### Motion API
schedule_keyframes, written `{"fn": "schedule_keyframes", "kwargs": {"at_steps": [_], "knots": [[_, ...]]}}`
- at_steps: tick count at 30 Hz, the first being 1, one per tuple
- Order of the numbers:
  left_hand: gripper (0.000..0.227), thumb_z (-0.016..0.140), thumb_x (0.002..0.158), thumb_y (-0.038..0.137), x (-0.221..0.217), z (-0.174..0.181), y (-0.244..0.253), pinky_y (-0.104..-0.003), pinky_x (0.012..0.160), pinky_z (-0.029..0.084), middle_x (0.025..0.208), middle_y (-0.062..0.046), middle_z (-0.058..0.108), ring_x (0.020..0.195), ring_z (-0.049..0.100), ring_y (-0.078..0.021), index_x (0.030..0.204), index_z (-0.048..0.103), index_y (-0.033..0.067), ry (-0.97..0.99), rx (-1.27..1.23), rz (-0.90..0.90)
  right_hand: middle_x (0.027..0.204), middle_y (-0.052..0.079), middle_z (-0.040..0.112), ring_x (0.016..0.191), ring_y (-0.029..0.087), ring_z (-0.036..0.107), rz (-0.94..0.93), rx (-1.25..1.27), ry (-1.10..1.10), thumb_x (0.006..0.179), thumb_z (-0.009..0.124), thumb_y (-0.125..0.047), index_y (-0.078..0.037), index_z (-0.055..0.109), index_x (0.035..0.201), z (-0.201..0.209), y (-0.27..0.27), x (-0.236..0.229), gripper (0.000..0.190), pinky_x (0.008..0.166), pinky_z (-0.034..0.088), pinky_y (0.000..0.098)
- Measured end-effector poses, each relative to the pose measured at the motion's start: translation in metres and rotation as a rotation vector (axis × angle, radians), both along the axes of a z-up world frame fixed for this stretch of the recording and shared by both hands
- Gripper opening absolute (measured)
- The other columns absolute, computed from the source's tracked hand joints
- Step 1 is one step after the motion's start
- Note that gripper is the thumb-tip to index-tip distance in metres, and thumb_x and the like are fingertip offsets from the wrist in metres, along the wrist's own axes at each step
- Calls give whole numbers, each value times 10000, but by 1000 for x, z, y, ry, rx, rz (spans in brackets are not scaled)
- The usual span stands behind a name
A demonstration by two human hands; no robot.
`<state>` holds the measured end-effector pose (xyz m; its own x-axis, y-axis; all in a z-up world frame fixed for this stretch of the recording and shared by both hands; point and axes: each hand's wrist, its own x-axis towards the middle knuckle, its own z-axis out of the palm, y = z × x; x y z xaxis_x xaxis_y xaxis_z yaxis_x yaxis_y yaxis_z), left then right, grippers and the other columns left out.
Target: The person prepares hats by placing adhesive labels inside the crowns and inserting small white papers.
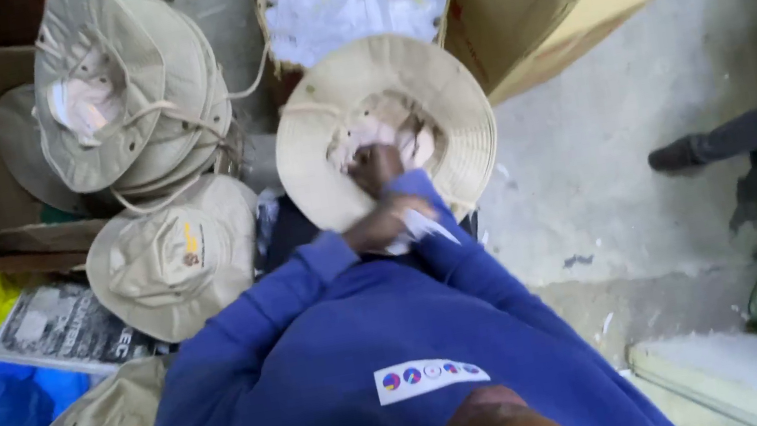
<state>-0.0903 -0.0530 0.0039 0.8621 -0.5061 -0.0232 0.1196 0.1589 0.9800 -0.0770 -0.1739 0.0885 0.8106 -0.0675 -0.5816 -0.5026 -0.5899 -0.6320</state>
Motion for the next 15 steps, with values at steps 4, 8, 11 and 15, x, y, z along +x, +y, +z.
{"fn": "schedule_keyframes", "kwargs": {"at_steps": [4,8,11,15], "knots": [[146,667,988,163,8,79,-16,-362,650,520,740,-108,668,699,611,-184,870,670,77,-339,-119,-279,1015,142,763,1019,380,706,357,42,-265,835,812,-350,-113,753,1070,-68,2,79,339,875,552,478],[98,695,934,94,79,30,37,-398,676,586,843,-119,710,757,687,-231,1010,693,32,49,-158,35,1007,87,755,983,308,724,497,-98,-219,882,742,-327,-175,749,1073,-78,-29,65,245,845,569,433],[227,714,898,40,73,-14,68,-427,696,634,925,-130,740,803,742,-268,1121,708,-3,368,-143,260,983,55,750,970,302,739,555,-400,-291,890,727,-266,-229,772,988,-121,-34,54,114,839,602,433],[269,695,985,227,76,3,73,-329,407,554,810,-99,701,606,691,-191,1125,626,8,376,95,393,1008,47,732,1015,318,723,510,-319,-408,902,722,-218,-234,756,1001,-106,-40,51,106,898,588,461]]}}
